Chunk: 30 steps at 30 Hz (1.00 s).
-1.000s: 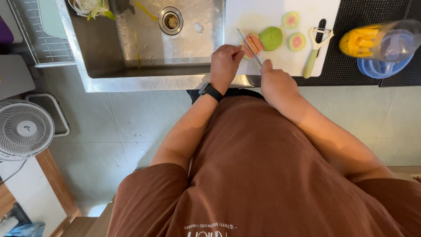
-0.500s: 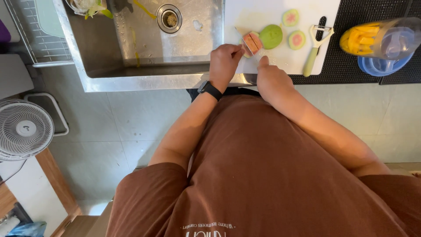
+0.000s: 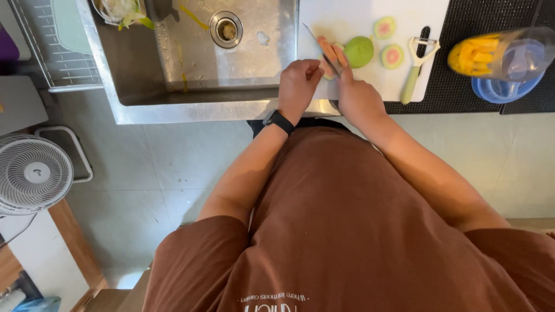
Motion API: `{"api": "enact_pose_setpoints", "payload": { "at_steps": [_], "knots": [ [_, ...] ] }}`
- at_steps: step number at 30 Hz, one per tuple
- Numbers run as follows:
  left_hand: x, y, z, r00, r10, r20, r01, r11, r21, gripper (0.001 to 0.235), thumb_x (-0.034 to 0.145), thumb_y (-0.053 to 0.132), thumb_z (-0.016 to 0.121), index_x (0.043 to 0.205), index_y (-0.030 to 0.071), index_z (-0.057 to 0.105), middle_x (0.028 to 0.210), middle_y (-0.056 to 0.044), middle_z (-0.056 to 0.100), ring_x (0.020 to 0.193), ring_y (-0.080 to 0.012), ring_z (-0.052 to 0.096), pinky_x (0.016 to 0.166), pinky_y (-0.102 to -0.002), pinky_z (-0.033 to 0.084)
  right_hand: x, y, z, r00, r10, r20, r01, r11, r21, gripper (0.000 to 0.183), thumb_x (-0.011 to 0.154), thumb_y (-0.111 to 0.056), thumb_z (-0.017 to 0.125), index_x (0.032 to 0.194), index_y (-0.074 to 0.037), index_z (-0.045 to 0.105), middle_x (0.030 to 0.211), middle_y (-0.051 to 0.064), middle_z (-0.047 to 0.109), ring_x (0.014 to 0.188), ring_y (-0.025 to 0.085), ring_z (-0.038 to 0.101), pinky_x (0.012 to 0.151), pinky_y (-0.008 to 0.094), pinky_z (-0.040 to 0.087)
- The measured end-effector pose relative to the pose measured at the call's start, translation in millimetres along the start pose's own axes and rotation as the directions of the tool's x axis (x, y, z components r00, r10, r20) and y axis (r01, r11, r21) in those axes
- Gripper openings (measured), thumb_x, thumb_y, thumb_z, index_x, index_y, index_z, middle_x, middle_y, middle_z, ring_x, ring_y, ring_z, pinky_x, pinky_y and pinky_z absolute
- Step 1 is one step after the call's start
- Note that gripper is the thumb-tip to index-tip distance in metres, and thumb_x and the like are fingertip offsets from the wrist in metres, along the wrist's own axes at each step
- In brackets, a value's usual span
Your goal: The person cuts a pink-fleshed fruit into cubes and places them into a container with other fruit. They then wash, peel, and cut a green fruit, adding the pieces to the same container. Finally, they pour a liquid from a bottle over the mixed fruit.
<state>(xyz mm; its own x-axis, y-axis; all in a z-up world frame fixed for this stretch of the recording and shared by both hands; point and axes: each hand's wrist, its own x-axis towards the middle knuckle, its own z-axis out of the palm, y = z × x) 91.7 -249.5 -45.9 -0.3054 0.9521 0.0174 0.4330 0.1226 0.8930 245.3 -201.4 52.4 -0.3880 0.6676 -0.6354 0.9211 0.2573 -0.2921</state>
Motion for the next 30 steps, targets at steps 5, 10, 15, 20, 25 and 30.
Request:
{"api": "enact_pose_setpoints", "payload": {
  "at_steps": [5,10,15,20,25,30],
  "knots": [
    [11,8,0,0.994,-0.091,-0.06,0.09,0.996,-0.025,0.037,0.087,0.021,0.073,0.118,0.008,0.059,0.113,-0.009,0.057,0.08,-0.0191,0.063,0.079,-0.035,0.056,-21,23,-5,0.972,-0.082,-0.219,0.116,0.983,0.144,0.025,0.114,-0.027,0.038,0.112,-0.001,0.039,0.066,0.028,0.058,0.054,0.054,0.054,0.046,0.06,0.031],
    [40,11,17,0.983,-0.126,0.13,0.078,0.942,0.327,0.066,0.073,0.029,0.085,0.128,0.009,0.055,0.12,-0.011,0.047,0.104,-0.0373,0.053,0.08,-0.046,0.055,-45,31,-37,0.979,0.07,-0.191,0.013,0.915,0.403,0.029,0.114,-0.032,0.041,0.107,-0.004,0.039,0.083,0.024,0.061,0.073,0.05,0.058,0.063,0.053,0.041],
    [56,20,11,0.983,-0.158,0.095,0.114,0.926,0.36,0.056,0.07,0.03,0.079,0.117,0.008,0.057,0.114,-0.011,0.05,0.098,-0.0354,0.058,0.073,-0.046,0.055,-66,26,-61,0.981,0.167,-0.095,-0.073,0.781,0.62,0.024,0.114,-0.029,0.038,0.103,-0.008,0.037,0.071,0.011,0.061,0.045,0.026,0.053,0.051,0.038,0.044],
    [54,6,-36,0.968,-0.03,-0.248,0.05,0.996,0.074,0.056,0.067,0.026,0.083,0.114,0.004,0.06,0.106,-0.01,0.058,0.097,-0.0297,0.064,0.084,-0.041,0.056,-76,40,-59,0.972,0.204,-0.116,-0.056,0.682,0.73,0.025,0.116,-0.028,0.038,0.1,-0.009,0.034,0.066,0.011,0.055,0.042,0.023,0.052,0.046,0.033,0.041],
    [69,-36,-163,0.603,-0.543,-0.584,0.408,0.839,-0.36,0.037,0.074,0.035,0.087,0.078,0.018,0.055,0.083,-0.002,0.07,0.076,-0.0151,0.065,0.065,-0.03,0.054,-81,65,-41,0.961,0.19,-0.199,0.022,0.668,0.744,0.026,0.117,-0.025,0.04,0.099,-0.007,0.035,0.075,0.01,0.039,0.052,0.022,0.055,0.039,0.034,0.041],
    [91,-94,-266,0.66,-0.534,-0.529,0.502,0.837,-0.218,0.108,0.085,0.063,0.068,0.16,0.0,0.021,0.148,-0.017,0.052,0.138,-0.0285,0.051,0.111,-0.042,0.047,-88,68,-40,0.968,0.225,-0.111,-0.09,0.724,0.684,0.031,0.118,-0.029,0.04,0.098,-0.007,0.034,0.07,0.012,0.053,0.048,0.023,0.052,0.05,0.036,0.043]
  ]
}}
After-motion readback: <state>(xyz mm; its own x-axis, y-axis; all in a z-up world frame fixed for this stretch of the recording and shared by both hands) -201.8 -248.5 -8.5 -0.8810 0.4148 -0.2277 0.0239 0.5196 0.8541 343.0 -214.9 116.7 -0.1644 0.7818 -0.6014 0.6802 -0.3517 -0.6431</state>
